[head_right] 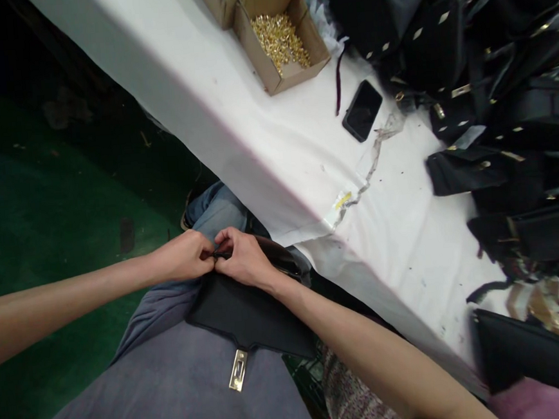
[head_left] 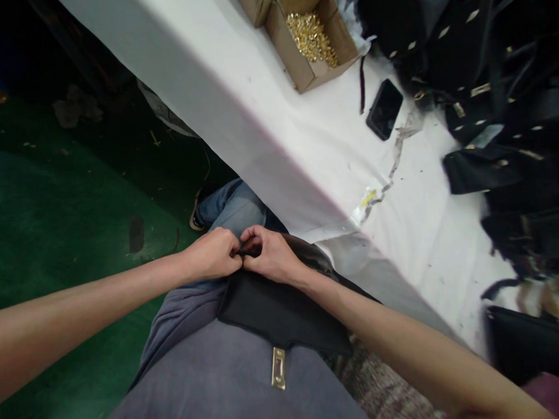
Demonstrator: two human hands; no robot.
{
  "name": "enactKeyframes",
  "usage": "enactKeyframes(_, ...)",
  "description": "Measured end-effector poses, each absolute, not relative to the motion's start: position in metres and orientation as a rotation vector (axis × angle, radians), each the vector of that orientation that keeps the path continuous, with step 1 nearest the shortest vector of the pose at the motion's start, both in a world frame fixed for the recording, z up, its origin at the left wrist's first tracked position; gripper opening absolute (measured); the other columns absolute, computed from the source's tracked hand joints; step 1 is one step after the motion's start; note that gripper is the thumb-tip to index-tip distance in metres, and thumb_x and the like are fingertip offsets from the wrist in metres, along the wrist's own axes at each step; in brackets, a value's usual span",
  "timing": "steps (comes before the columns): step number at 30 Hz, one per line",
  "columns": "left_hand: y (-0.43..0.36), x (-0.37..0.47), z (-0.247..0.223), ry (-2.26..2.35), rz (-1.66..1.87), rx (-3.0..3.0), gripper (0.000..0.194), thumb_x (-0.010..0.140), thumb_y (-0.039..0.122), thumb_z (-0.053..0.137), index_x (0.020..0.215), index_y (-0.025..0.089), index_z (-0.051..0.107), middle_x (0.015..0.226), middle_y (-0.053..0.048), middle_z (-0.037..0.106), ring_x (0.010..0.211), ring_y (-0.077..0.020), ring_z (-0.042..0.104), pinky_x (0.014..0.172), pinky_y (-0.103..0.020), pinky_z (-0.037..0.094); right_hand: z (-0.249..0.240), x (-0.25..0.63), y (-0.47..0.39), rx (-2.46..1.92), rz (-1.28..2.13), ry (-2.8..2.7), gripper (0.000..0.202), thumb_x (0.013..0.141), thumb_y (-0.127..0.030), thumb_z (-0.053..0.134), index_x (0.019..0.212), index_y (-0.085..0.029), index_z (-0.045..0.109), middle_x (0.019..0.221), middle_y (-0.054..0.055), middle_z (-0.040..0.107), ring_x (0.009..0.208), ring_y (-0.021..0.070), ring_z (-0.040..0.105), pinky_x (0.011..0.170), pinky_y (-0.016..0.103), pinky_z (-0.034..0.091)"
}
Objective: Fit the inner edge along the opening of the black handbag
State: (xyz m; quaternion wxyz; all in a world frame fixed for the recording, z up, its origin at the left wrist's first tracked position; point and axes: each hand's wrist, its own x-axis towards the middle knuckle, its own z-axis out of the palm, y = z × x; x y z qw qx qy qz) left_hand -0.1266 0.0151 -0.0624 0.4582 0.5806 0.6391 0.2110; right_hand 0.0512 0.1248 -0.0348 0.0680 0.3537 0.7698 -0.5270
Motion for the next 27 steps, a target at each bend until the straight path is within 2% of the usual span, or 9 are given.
enactKeyframes(7,0.043,-0.148,-0.042,1.308,0.483,1.562,0.022,0.075,0.024,0.065,0.055,0.022,0.056,0.045,0.004,0.042,0.044,-0.0134,0.043,0.046,-0.034,0.023,-0.011,0.052,0.135,1.106,-1.760,2.058,0.040,0.073,-0.017,0.079,0.113,-0.020,0.071,0.096,0.002,0.078,0.082,0.0190,0.071,0.068,0.026,0.051)
enactKeyframes(14,0.053,-0.150,-0.061,1.250,0.472,1.431,0.020,0.074,0.025,0.066,0.055,0.020,0.061,0.048,0.003,0.054,0.046,-0.0128,0.046,0.045,-0.030,0.025,-0.029,0.050,0.136,1.246,-1.833,1.882,0.041,0.069,-0.019,0.081,0.109,-0.018,0.073,0.089,0.002,0.078,0.073,0.0161,0.067,0.058,0.023,0.045)
enactKeyframes(18,0.053,-0.146,-0.065,1.285,0.483,1.424,0.020,0.073,0.026,0.067,0.055,0.020,0.061,0.047,0.003,0.053,0.046,-0.0132,0.049,0.044,-0.029,0.025,-0.037,0.054,0.137,1.237,-1.824,1.935,0.039,0.068,-0.020,0.081,0.107,-0.018,0.075,0.090,0.002,0.078,0.075,0.0167,0.067,0.060,0.023,0.045)
enactKeyframes(27,0.058,-0.151,-0.058,1.254,0.402,1.212,0.016,0.074,0.027,0.064,0.061,0.019,0.069,0.053,0.000,0.066,0.049,-0.0170,0.064,0.042,-0.023,0.036,-0.045,0.051,0.143,1.187,-1.853,1.965,0.037,0.070,-0.020,0.078,0.107,-0.019,0.075,0.087,0.001,0.078,0.075,0.0167,0.067,0.061,0.023,0.045)
